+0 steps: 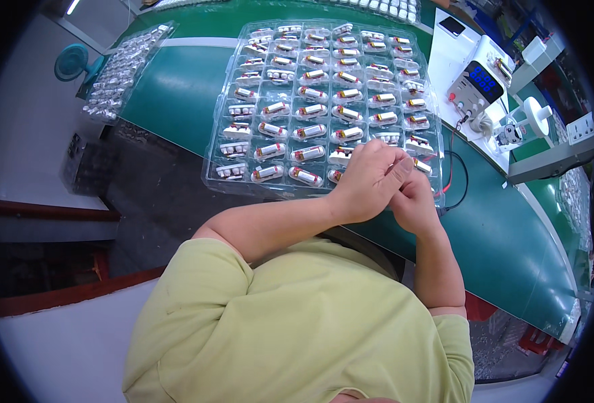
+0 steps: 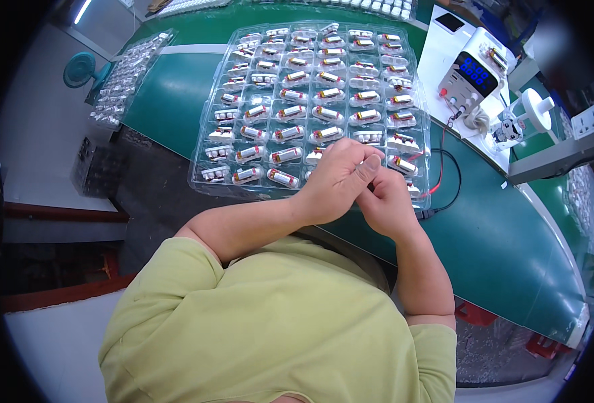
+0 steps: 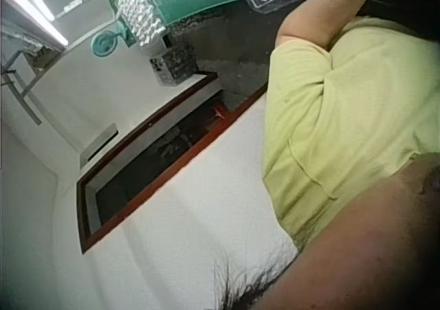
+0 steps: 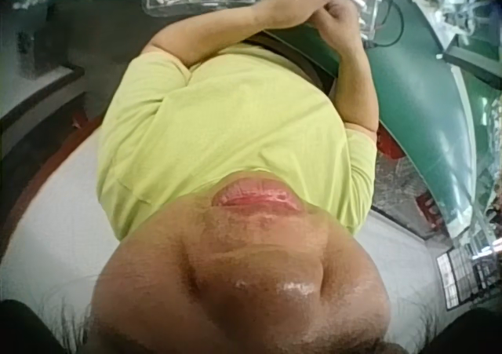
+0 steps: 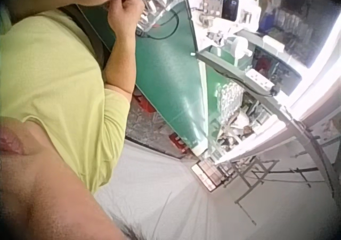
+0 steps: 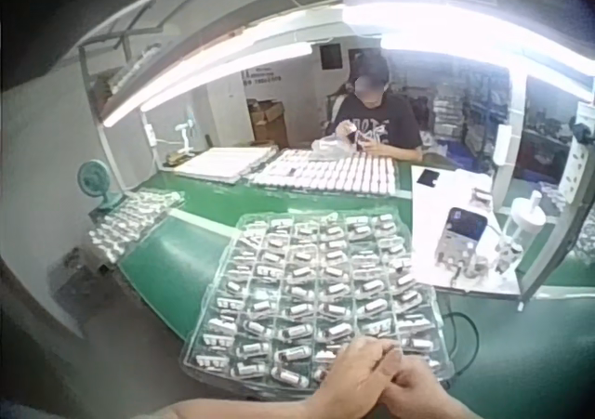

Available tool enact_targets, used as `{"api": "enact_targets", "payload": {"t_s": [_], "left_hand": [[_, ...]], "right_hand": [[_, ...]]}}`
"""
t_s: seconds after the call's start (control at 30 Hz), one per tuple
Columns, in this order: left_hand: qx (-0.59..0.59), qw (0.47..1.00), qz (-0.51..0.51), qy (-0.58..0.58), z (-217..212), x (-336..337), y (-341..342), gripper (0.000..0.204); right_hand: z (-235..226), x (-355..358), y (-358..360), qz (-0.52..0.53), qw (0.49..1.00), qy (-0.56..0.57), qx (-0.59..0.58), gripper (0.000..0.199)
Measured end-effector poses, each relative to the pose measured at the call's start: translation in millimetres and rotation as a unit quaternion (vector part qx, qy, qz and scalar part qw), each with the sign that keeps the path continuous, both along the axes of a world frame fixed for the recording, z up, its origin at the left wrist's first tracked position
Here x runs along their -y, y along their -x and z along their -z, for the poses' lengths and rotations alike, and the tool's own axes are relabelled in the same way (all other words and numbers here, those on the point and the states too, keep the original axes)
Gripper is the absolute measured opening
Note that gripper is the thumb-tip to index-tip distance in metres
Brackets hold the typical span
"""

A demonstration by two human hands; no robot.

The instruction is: Assembling small electronic components and housings at a factory workbench.

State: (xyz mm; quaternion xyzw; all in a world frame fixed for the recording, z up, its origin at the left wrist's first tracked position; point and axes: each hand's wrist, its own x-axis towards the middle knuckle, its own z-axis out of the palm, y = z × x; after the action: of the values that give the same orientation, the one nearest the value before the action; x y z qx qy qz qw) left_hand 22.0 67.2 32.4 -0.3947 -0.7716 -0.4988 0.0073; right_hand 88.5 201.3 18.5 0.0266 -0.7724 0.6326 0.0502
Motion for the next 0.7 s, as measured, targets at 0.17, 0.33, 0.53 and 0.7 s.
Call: {"api": "enact_targets", "payload": {"t_s": [0.17, 0.33, 0.53, 0.7], "left_hand": [[0.046, 0.996, -0.072, 0.027, -2, 26, 93, 0.030], [-0.094, 0.903, -0.274, 0.318, 12, 93, 214, 0.019], [-0.146, 0.894, -0.173, 0.386, 9, 102, 229, 0.018], [0.030, 0.982, -0.184, -0.003, -16, 104, 189, 0.011]], "right_hand": [[-8, -10, 4, 0.041, 0.998, 0.010, 0.035, 0.018], [-6, -9, 6, 0.071, 0.990, 0.106, 0.063, 0.024], [-7, -14, 6, 0.101, 0.987, 0.103, 0.077, 0.024], [-8, -9, 8, 0.164, 0.970, -0.122, -0.131, 0.011]]}}
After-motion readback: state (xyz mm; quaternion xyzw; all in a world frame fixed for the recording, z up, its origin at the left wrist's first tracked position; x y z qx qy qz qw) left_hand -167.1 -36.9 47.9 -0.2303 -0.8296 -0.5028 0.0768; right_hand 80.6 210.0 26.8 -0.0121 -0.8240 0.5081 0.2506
